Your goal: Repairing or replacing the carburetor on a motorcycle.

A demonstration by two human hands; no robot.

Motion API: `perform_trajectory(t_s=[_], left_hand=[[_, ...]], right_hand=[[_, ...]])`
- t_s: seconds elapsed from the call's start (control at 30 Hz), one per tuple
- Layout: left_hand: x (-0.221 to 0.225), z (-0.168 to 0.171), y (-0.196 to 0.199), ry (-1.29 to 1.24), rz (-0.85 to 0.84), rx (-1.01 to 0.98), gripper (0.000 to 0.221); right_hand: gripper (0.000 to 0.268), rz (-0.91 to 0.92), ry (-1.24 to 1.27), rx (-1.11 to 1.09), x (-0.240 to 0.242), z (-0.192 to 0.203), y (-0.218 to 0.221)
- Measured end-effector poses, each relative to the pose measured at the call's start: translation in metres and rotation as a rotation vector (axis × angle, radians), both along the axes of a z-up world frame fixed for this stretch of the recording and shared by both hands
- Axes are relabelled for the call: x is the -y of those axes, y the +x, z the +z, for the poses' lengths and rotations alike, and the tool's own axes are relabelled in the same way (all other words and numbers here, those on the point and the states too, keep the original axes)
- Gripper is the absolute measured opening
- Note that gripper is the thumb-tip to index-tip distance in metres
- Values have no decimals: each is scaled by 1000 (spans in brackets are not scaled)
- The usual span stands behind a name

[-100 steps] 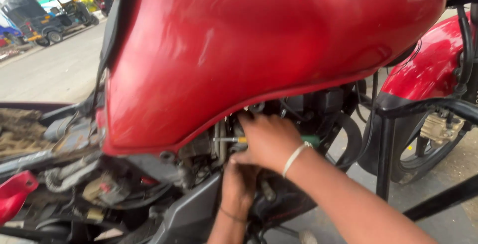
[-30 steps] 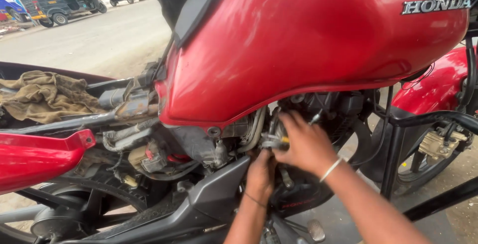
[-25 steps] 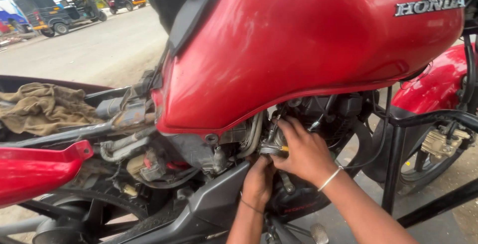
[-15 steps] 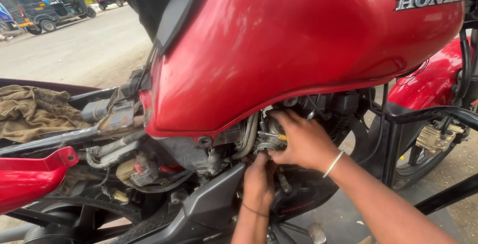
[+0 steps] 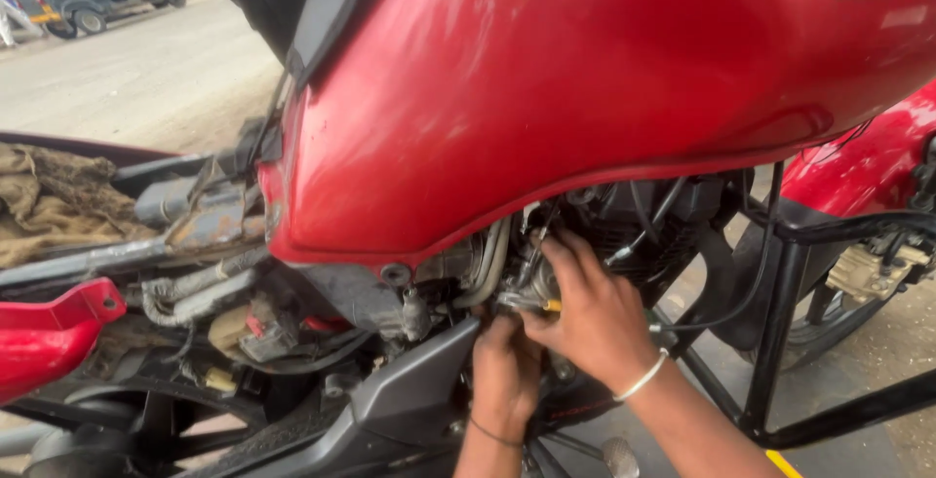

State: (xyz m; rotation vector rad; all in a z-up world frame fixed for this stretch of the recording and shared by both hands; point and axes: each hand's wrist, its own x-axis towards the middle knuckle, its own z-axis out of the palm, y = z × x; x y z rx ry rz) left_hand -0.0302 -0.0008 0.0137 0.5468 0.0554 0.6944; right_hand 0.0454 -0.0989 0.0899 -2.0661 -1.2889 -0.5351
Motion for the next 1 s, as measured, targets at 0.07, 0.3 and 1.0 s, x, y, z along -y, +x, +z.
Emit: perform_trajectory(t_s=[0.07,0.3,1.0], left_hand=[[2,-14,-3,0,-19,45,59],[17,38,10,-32,44,-98,70],[-11,-5,19,18,34,-138,55]], right_hand=[[99,-26,-28,-37,1,-5,-2],[102,-25,17,-25,9,2,-6],[108,-110,-251,-311,-7,43,3]])
